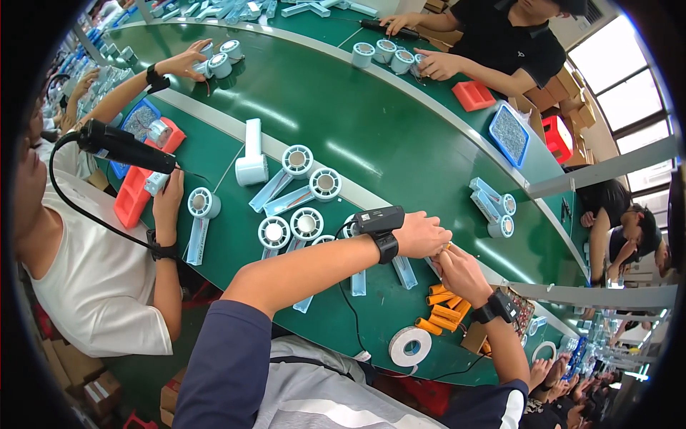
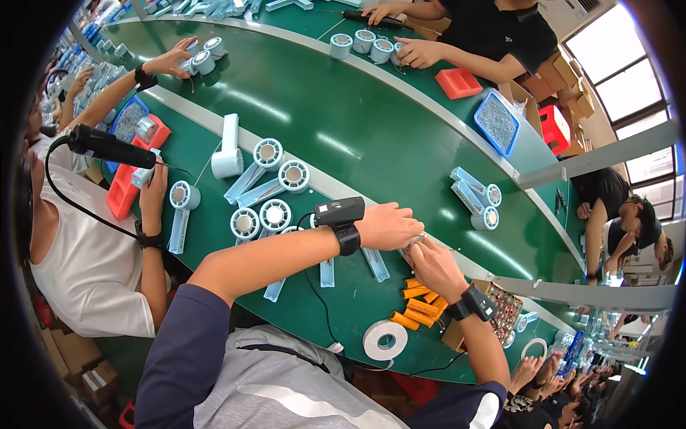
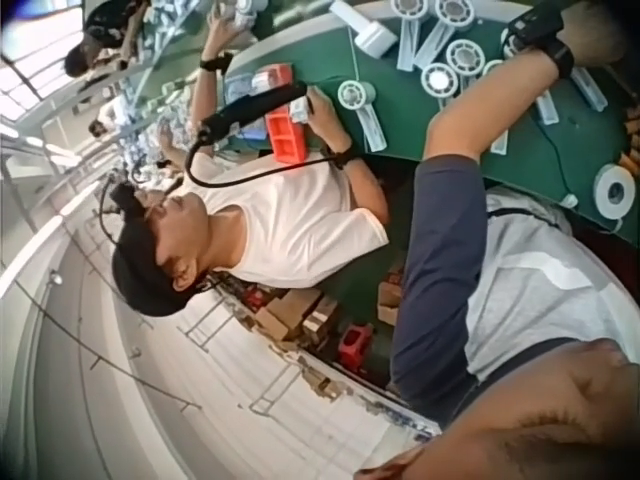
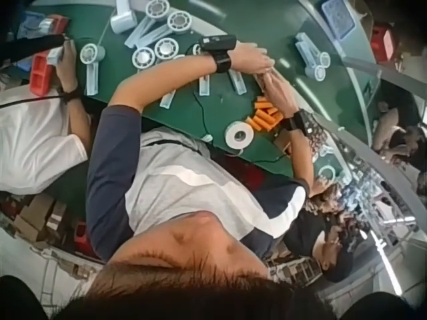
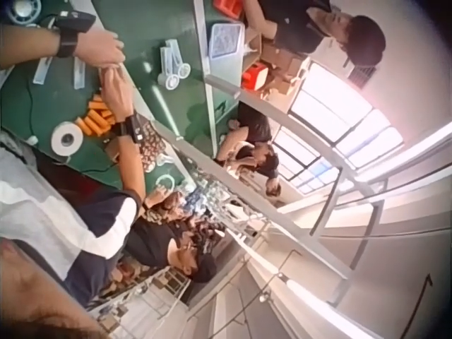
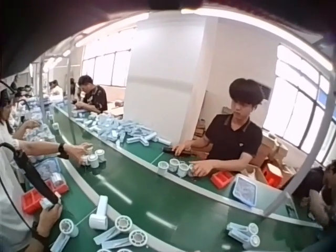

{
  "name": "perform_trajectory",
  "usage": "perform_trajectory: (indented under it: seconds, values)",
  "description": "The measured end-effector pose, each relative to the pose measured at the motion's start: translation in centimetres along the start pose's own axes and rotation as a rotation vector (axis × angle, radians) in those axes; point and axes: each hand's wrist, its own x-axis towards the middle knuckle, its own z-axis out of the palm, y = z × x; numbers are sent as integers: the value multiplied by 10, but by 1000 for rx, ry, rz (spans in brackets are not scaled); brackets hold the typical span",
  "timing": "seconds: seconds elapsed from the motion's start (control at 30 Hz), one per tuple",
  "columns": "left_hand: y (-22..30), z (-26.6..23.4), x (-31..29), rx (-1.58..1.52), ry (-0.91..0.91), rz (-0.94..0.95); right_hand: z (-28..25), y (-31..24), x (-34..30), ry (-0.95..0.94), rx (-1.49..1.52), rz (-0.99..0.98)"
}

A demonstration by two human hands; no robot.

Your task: The person picks up a battery, applies a piece of tape from a roll to it, and places it into a fan housing. They repeat this process for several batteries and fan housings, occasionally moving a box of batteries to reach the work.

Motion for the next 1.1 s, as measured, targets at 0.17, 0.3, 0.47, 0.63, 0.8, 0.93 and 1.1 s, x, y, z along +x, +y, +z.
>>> perform_trajectory:
  seconds: [0.17,0.3,0.47,0.63,0.8,0.93,1.1]
  values:
    - [-2,-2,-3,52,-10,23,-3,5,2,-49,-16,-58]
    - [2,-3,0,66,-24,39,5,10,-8,-59,-23,53]
    - [-1,-8,-2,20,-6,40,1,6,0,-131,26,198]
    - [3,-6,4,70,-22,96,14,20,-19,2,-67,9]
    - [3,-5,3,68,-6,75,12,27,-23,62,-60,-163]
    - [2,-9,-2,69,-16,65,2,21,-24,21,27,-134]
    - [4,-6,-1,82,-15,85,19,32,-9,68,96,-144]
